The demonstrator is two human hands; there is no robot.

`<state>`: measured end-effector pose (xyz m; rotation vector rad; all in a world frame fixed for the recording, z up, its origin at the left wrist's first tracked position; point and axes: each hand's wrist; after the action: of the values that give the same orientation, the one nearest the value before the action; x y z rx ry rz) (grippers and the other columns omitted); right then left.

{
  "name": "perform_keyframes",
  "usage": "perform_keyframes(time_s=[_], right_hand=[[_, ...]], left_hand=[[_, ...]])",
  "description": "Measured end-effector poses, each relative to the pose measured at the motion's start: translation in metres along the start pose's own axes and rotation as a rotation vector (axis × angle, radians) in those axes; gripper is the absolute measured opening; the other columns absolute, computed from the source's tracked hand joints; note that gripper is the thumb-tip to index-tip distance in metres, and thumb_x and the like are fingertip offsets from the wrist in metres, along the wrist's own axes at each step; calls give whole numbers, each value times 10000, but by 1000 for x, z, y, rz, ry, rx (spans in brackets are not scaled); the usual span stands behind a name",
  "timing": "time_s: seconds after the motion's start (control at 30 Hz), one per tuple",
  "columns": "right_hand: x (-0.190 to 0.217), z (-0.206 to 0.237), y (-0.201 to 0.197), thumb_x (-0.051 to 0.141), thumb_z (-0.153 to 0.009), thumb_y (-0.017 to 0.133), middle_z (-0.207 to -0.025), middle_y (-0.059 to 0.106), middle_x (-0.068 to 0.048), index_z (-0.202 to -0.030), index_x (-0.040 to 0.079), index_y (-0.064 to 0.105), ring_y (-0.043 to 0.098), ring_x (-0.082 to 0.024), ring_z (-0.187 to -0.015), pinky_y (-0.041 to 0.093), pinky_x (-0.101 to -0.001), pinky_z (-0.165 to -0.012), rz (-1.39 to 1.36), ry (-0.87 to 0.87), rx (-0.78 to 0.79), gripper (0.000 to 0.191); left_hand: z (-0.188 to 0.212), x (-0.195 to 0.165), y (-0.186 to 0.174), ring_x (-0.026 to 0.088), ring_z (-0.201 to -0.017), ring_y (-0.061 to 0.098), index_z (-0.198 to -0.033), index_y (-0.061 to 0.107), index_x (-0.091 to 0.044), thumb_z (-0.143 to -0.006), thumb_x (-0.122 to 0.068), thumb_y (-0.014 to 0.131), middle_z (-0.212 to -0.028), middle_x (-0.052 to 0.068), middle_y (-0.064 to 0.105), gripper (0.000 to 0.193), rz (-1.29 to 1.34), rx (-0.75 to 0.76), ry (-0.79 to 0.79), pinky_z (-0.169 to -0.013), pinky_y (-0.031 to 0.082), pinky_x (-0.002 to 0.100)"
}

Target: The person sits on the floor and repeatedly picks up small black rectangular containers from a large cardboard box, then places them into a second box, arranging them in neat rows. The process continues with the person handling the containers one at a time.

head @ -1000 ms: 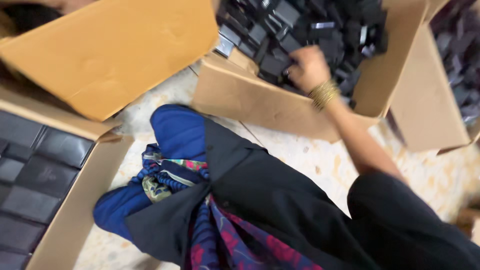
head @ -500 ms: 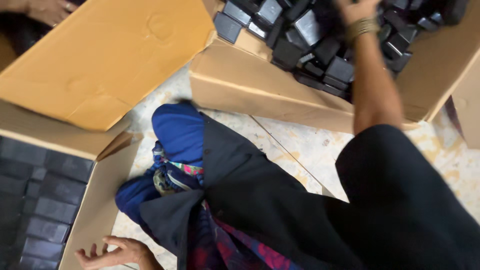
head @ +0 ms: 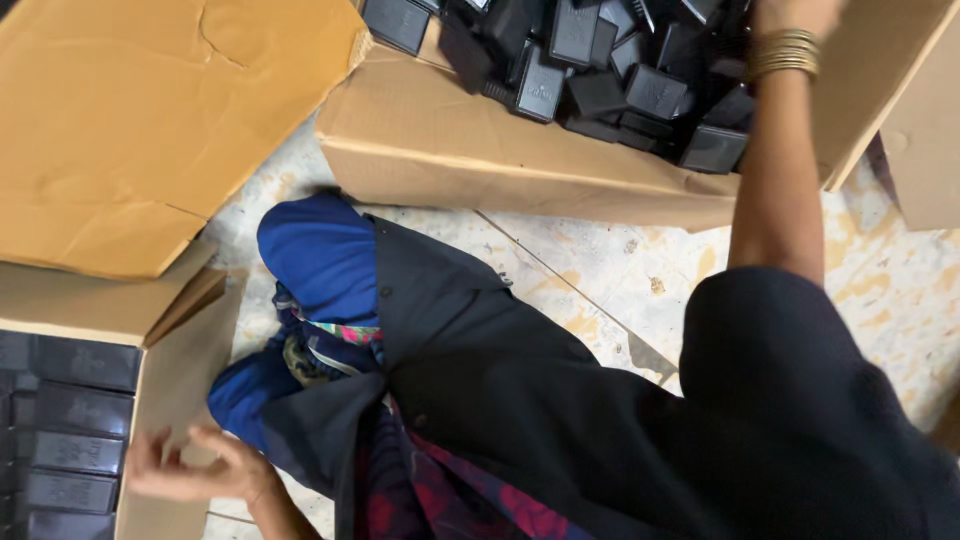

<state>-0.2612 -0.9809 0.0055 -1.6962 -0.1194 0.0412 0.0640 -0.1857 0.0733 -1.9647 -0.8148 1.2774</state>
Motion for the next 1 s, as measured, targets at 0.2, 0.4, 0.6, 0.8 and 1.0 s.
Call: perform_keyframes(time_s=[0.2, 0.4, 0.6, 0.8, 1.0], right_hand=[[-8, 46, 17, 760, -939, 586, -1489, 360, -271, -1501, 403, 473, 462, -527, -1271, 425, -574, -1062, -274, 303, 20, 675], [29, 112, -2, 771, -966, 545, -1537, 340, -290, -1452, 287, 558, 423, -550, -1308, 396, -608, -1089, -209, 80, 171, 686], [88, 179, -8, 879, -955, 491, -1458, 406, -415, -1291, -88, 618, 327, -562, -1401, 239, -648, -1133, 149, -284, 267, 1032], [118, 266, -17, 790, -888, 525, -1412, 528, -299, -1412, 26, 589, 428, -491, -1307, 287, -611, -1090, 82, -793, 265, 928], [125, 340, 5, 560, -920, 638, -1339, 596, -169, -1240, 111, 677, 499, -398, -1224, 384, -556, -1015, -16, -867, 170, 552]], left_hand=[[-68, -126, 97, 437, -1391, 485, -1336, 645, -45, -842, -360, 856, -1453, 219, 567, 622, 168, 516, 422, -1203, 360, 531], [-87, -256, 229, 361, -1287, 523, -1380, 595, -75, -670, -309, 850, -1270, 199, 624, 790, -62, 769, 1063, -1120, 343, 514], [-55, -208, 258, 290, -810, 731, -820, 724, -161, -816, -104, 688, -876, 89, 742, 68, -111, 690, 1011, -696, 578, 416], [-33, -170, 232, 298, -821, 721, -848, 715, -135, -793, -172, 688, -856, 100, 720, 72, -114, 523, 1015, -697, 571, 444], [-27, -125, 191, 288, -975, 706, -964, 710, -104, -732, -81, 707, -1044, 99, 720, 233, -248, 801, 921, -828, 565, 397]])
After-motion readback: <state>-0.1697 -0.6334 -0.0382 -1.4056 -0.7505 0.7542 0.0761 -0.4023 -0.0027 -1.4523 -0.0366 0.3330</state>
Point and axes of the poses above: each hand's wrist, its own z-axis away from the middle knuckle, its own y-axis out of the palm, x = y × z
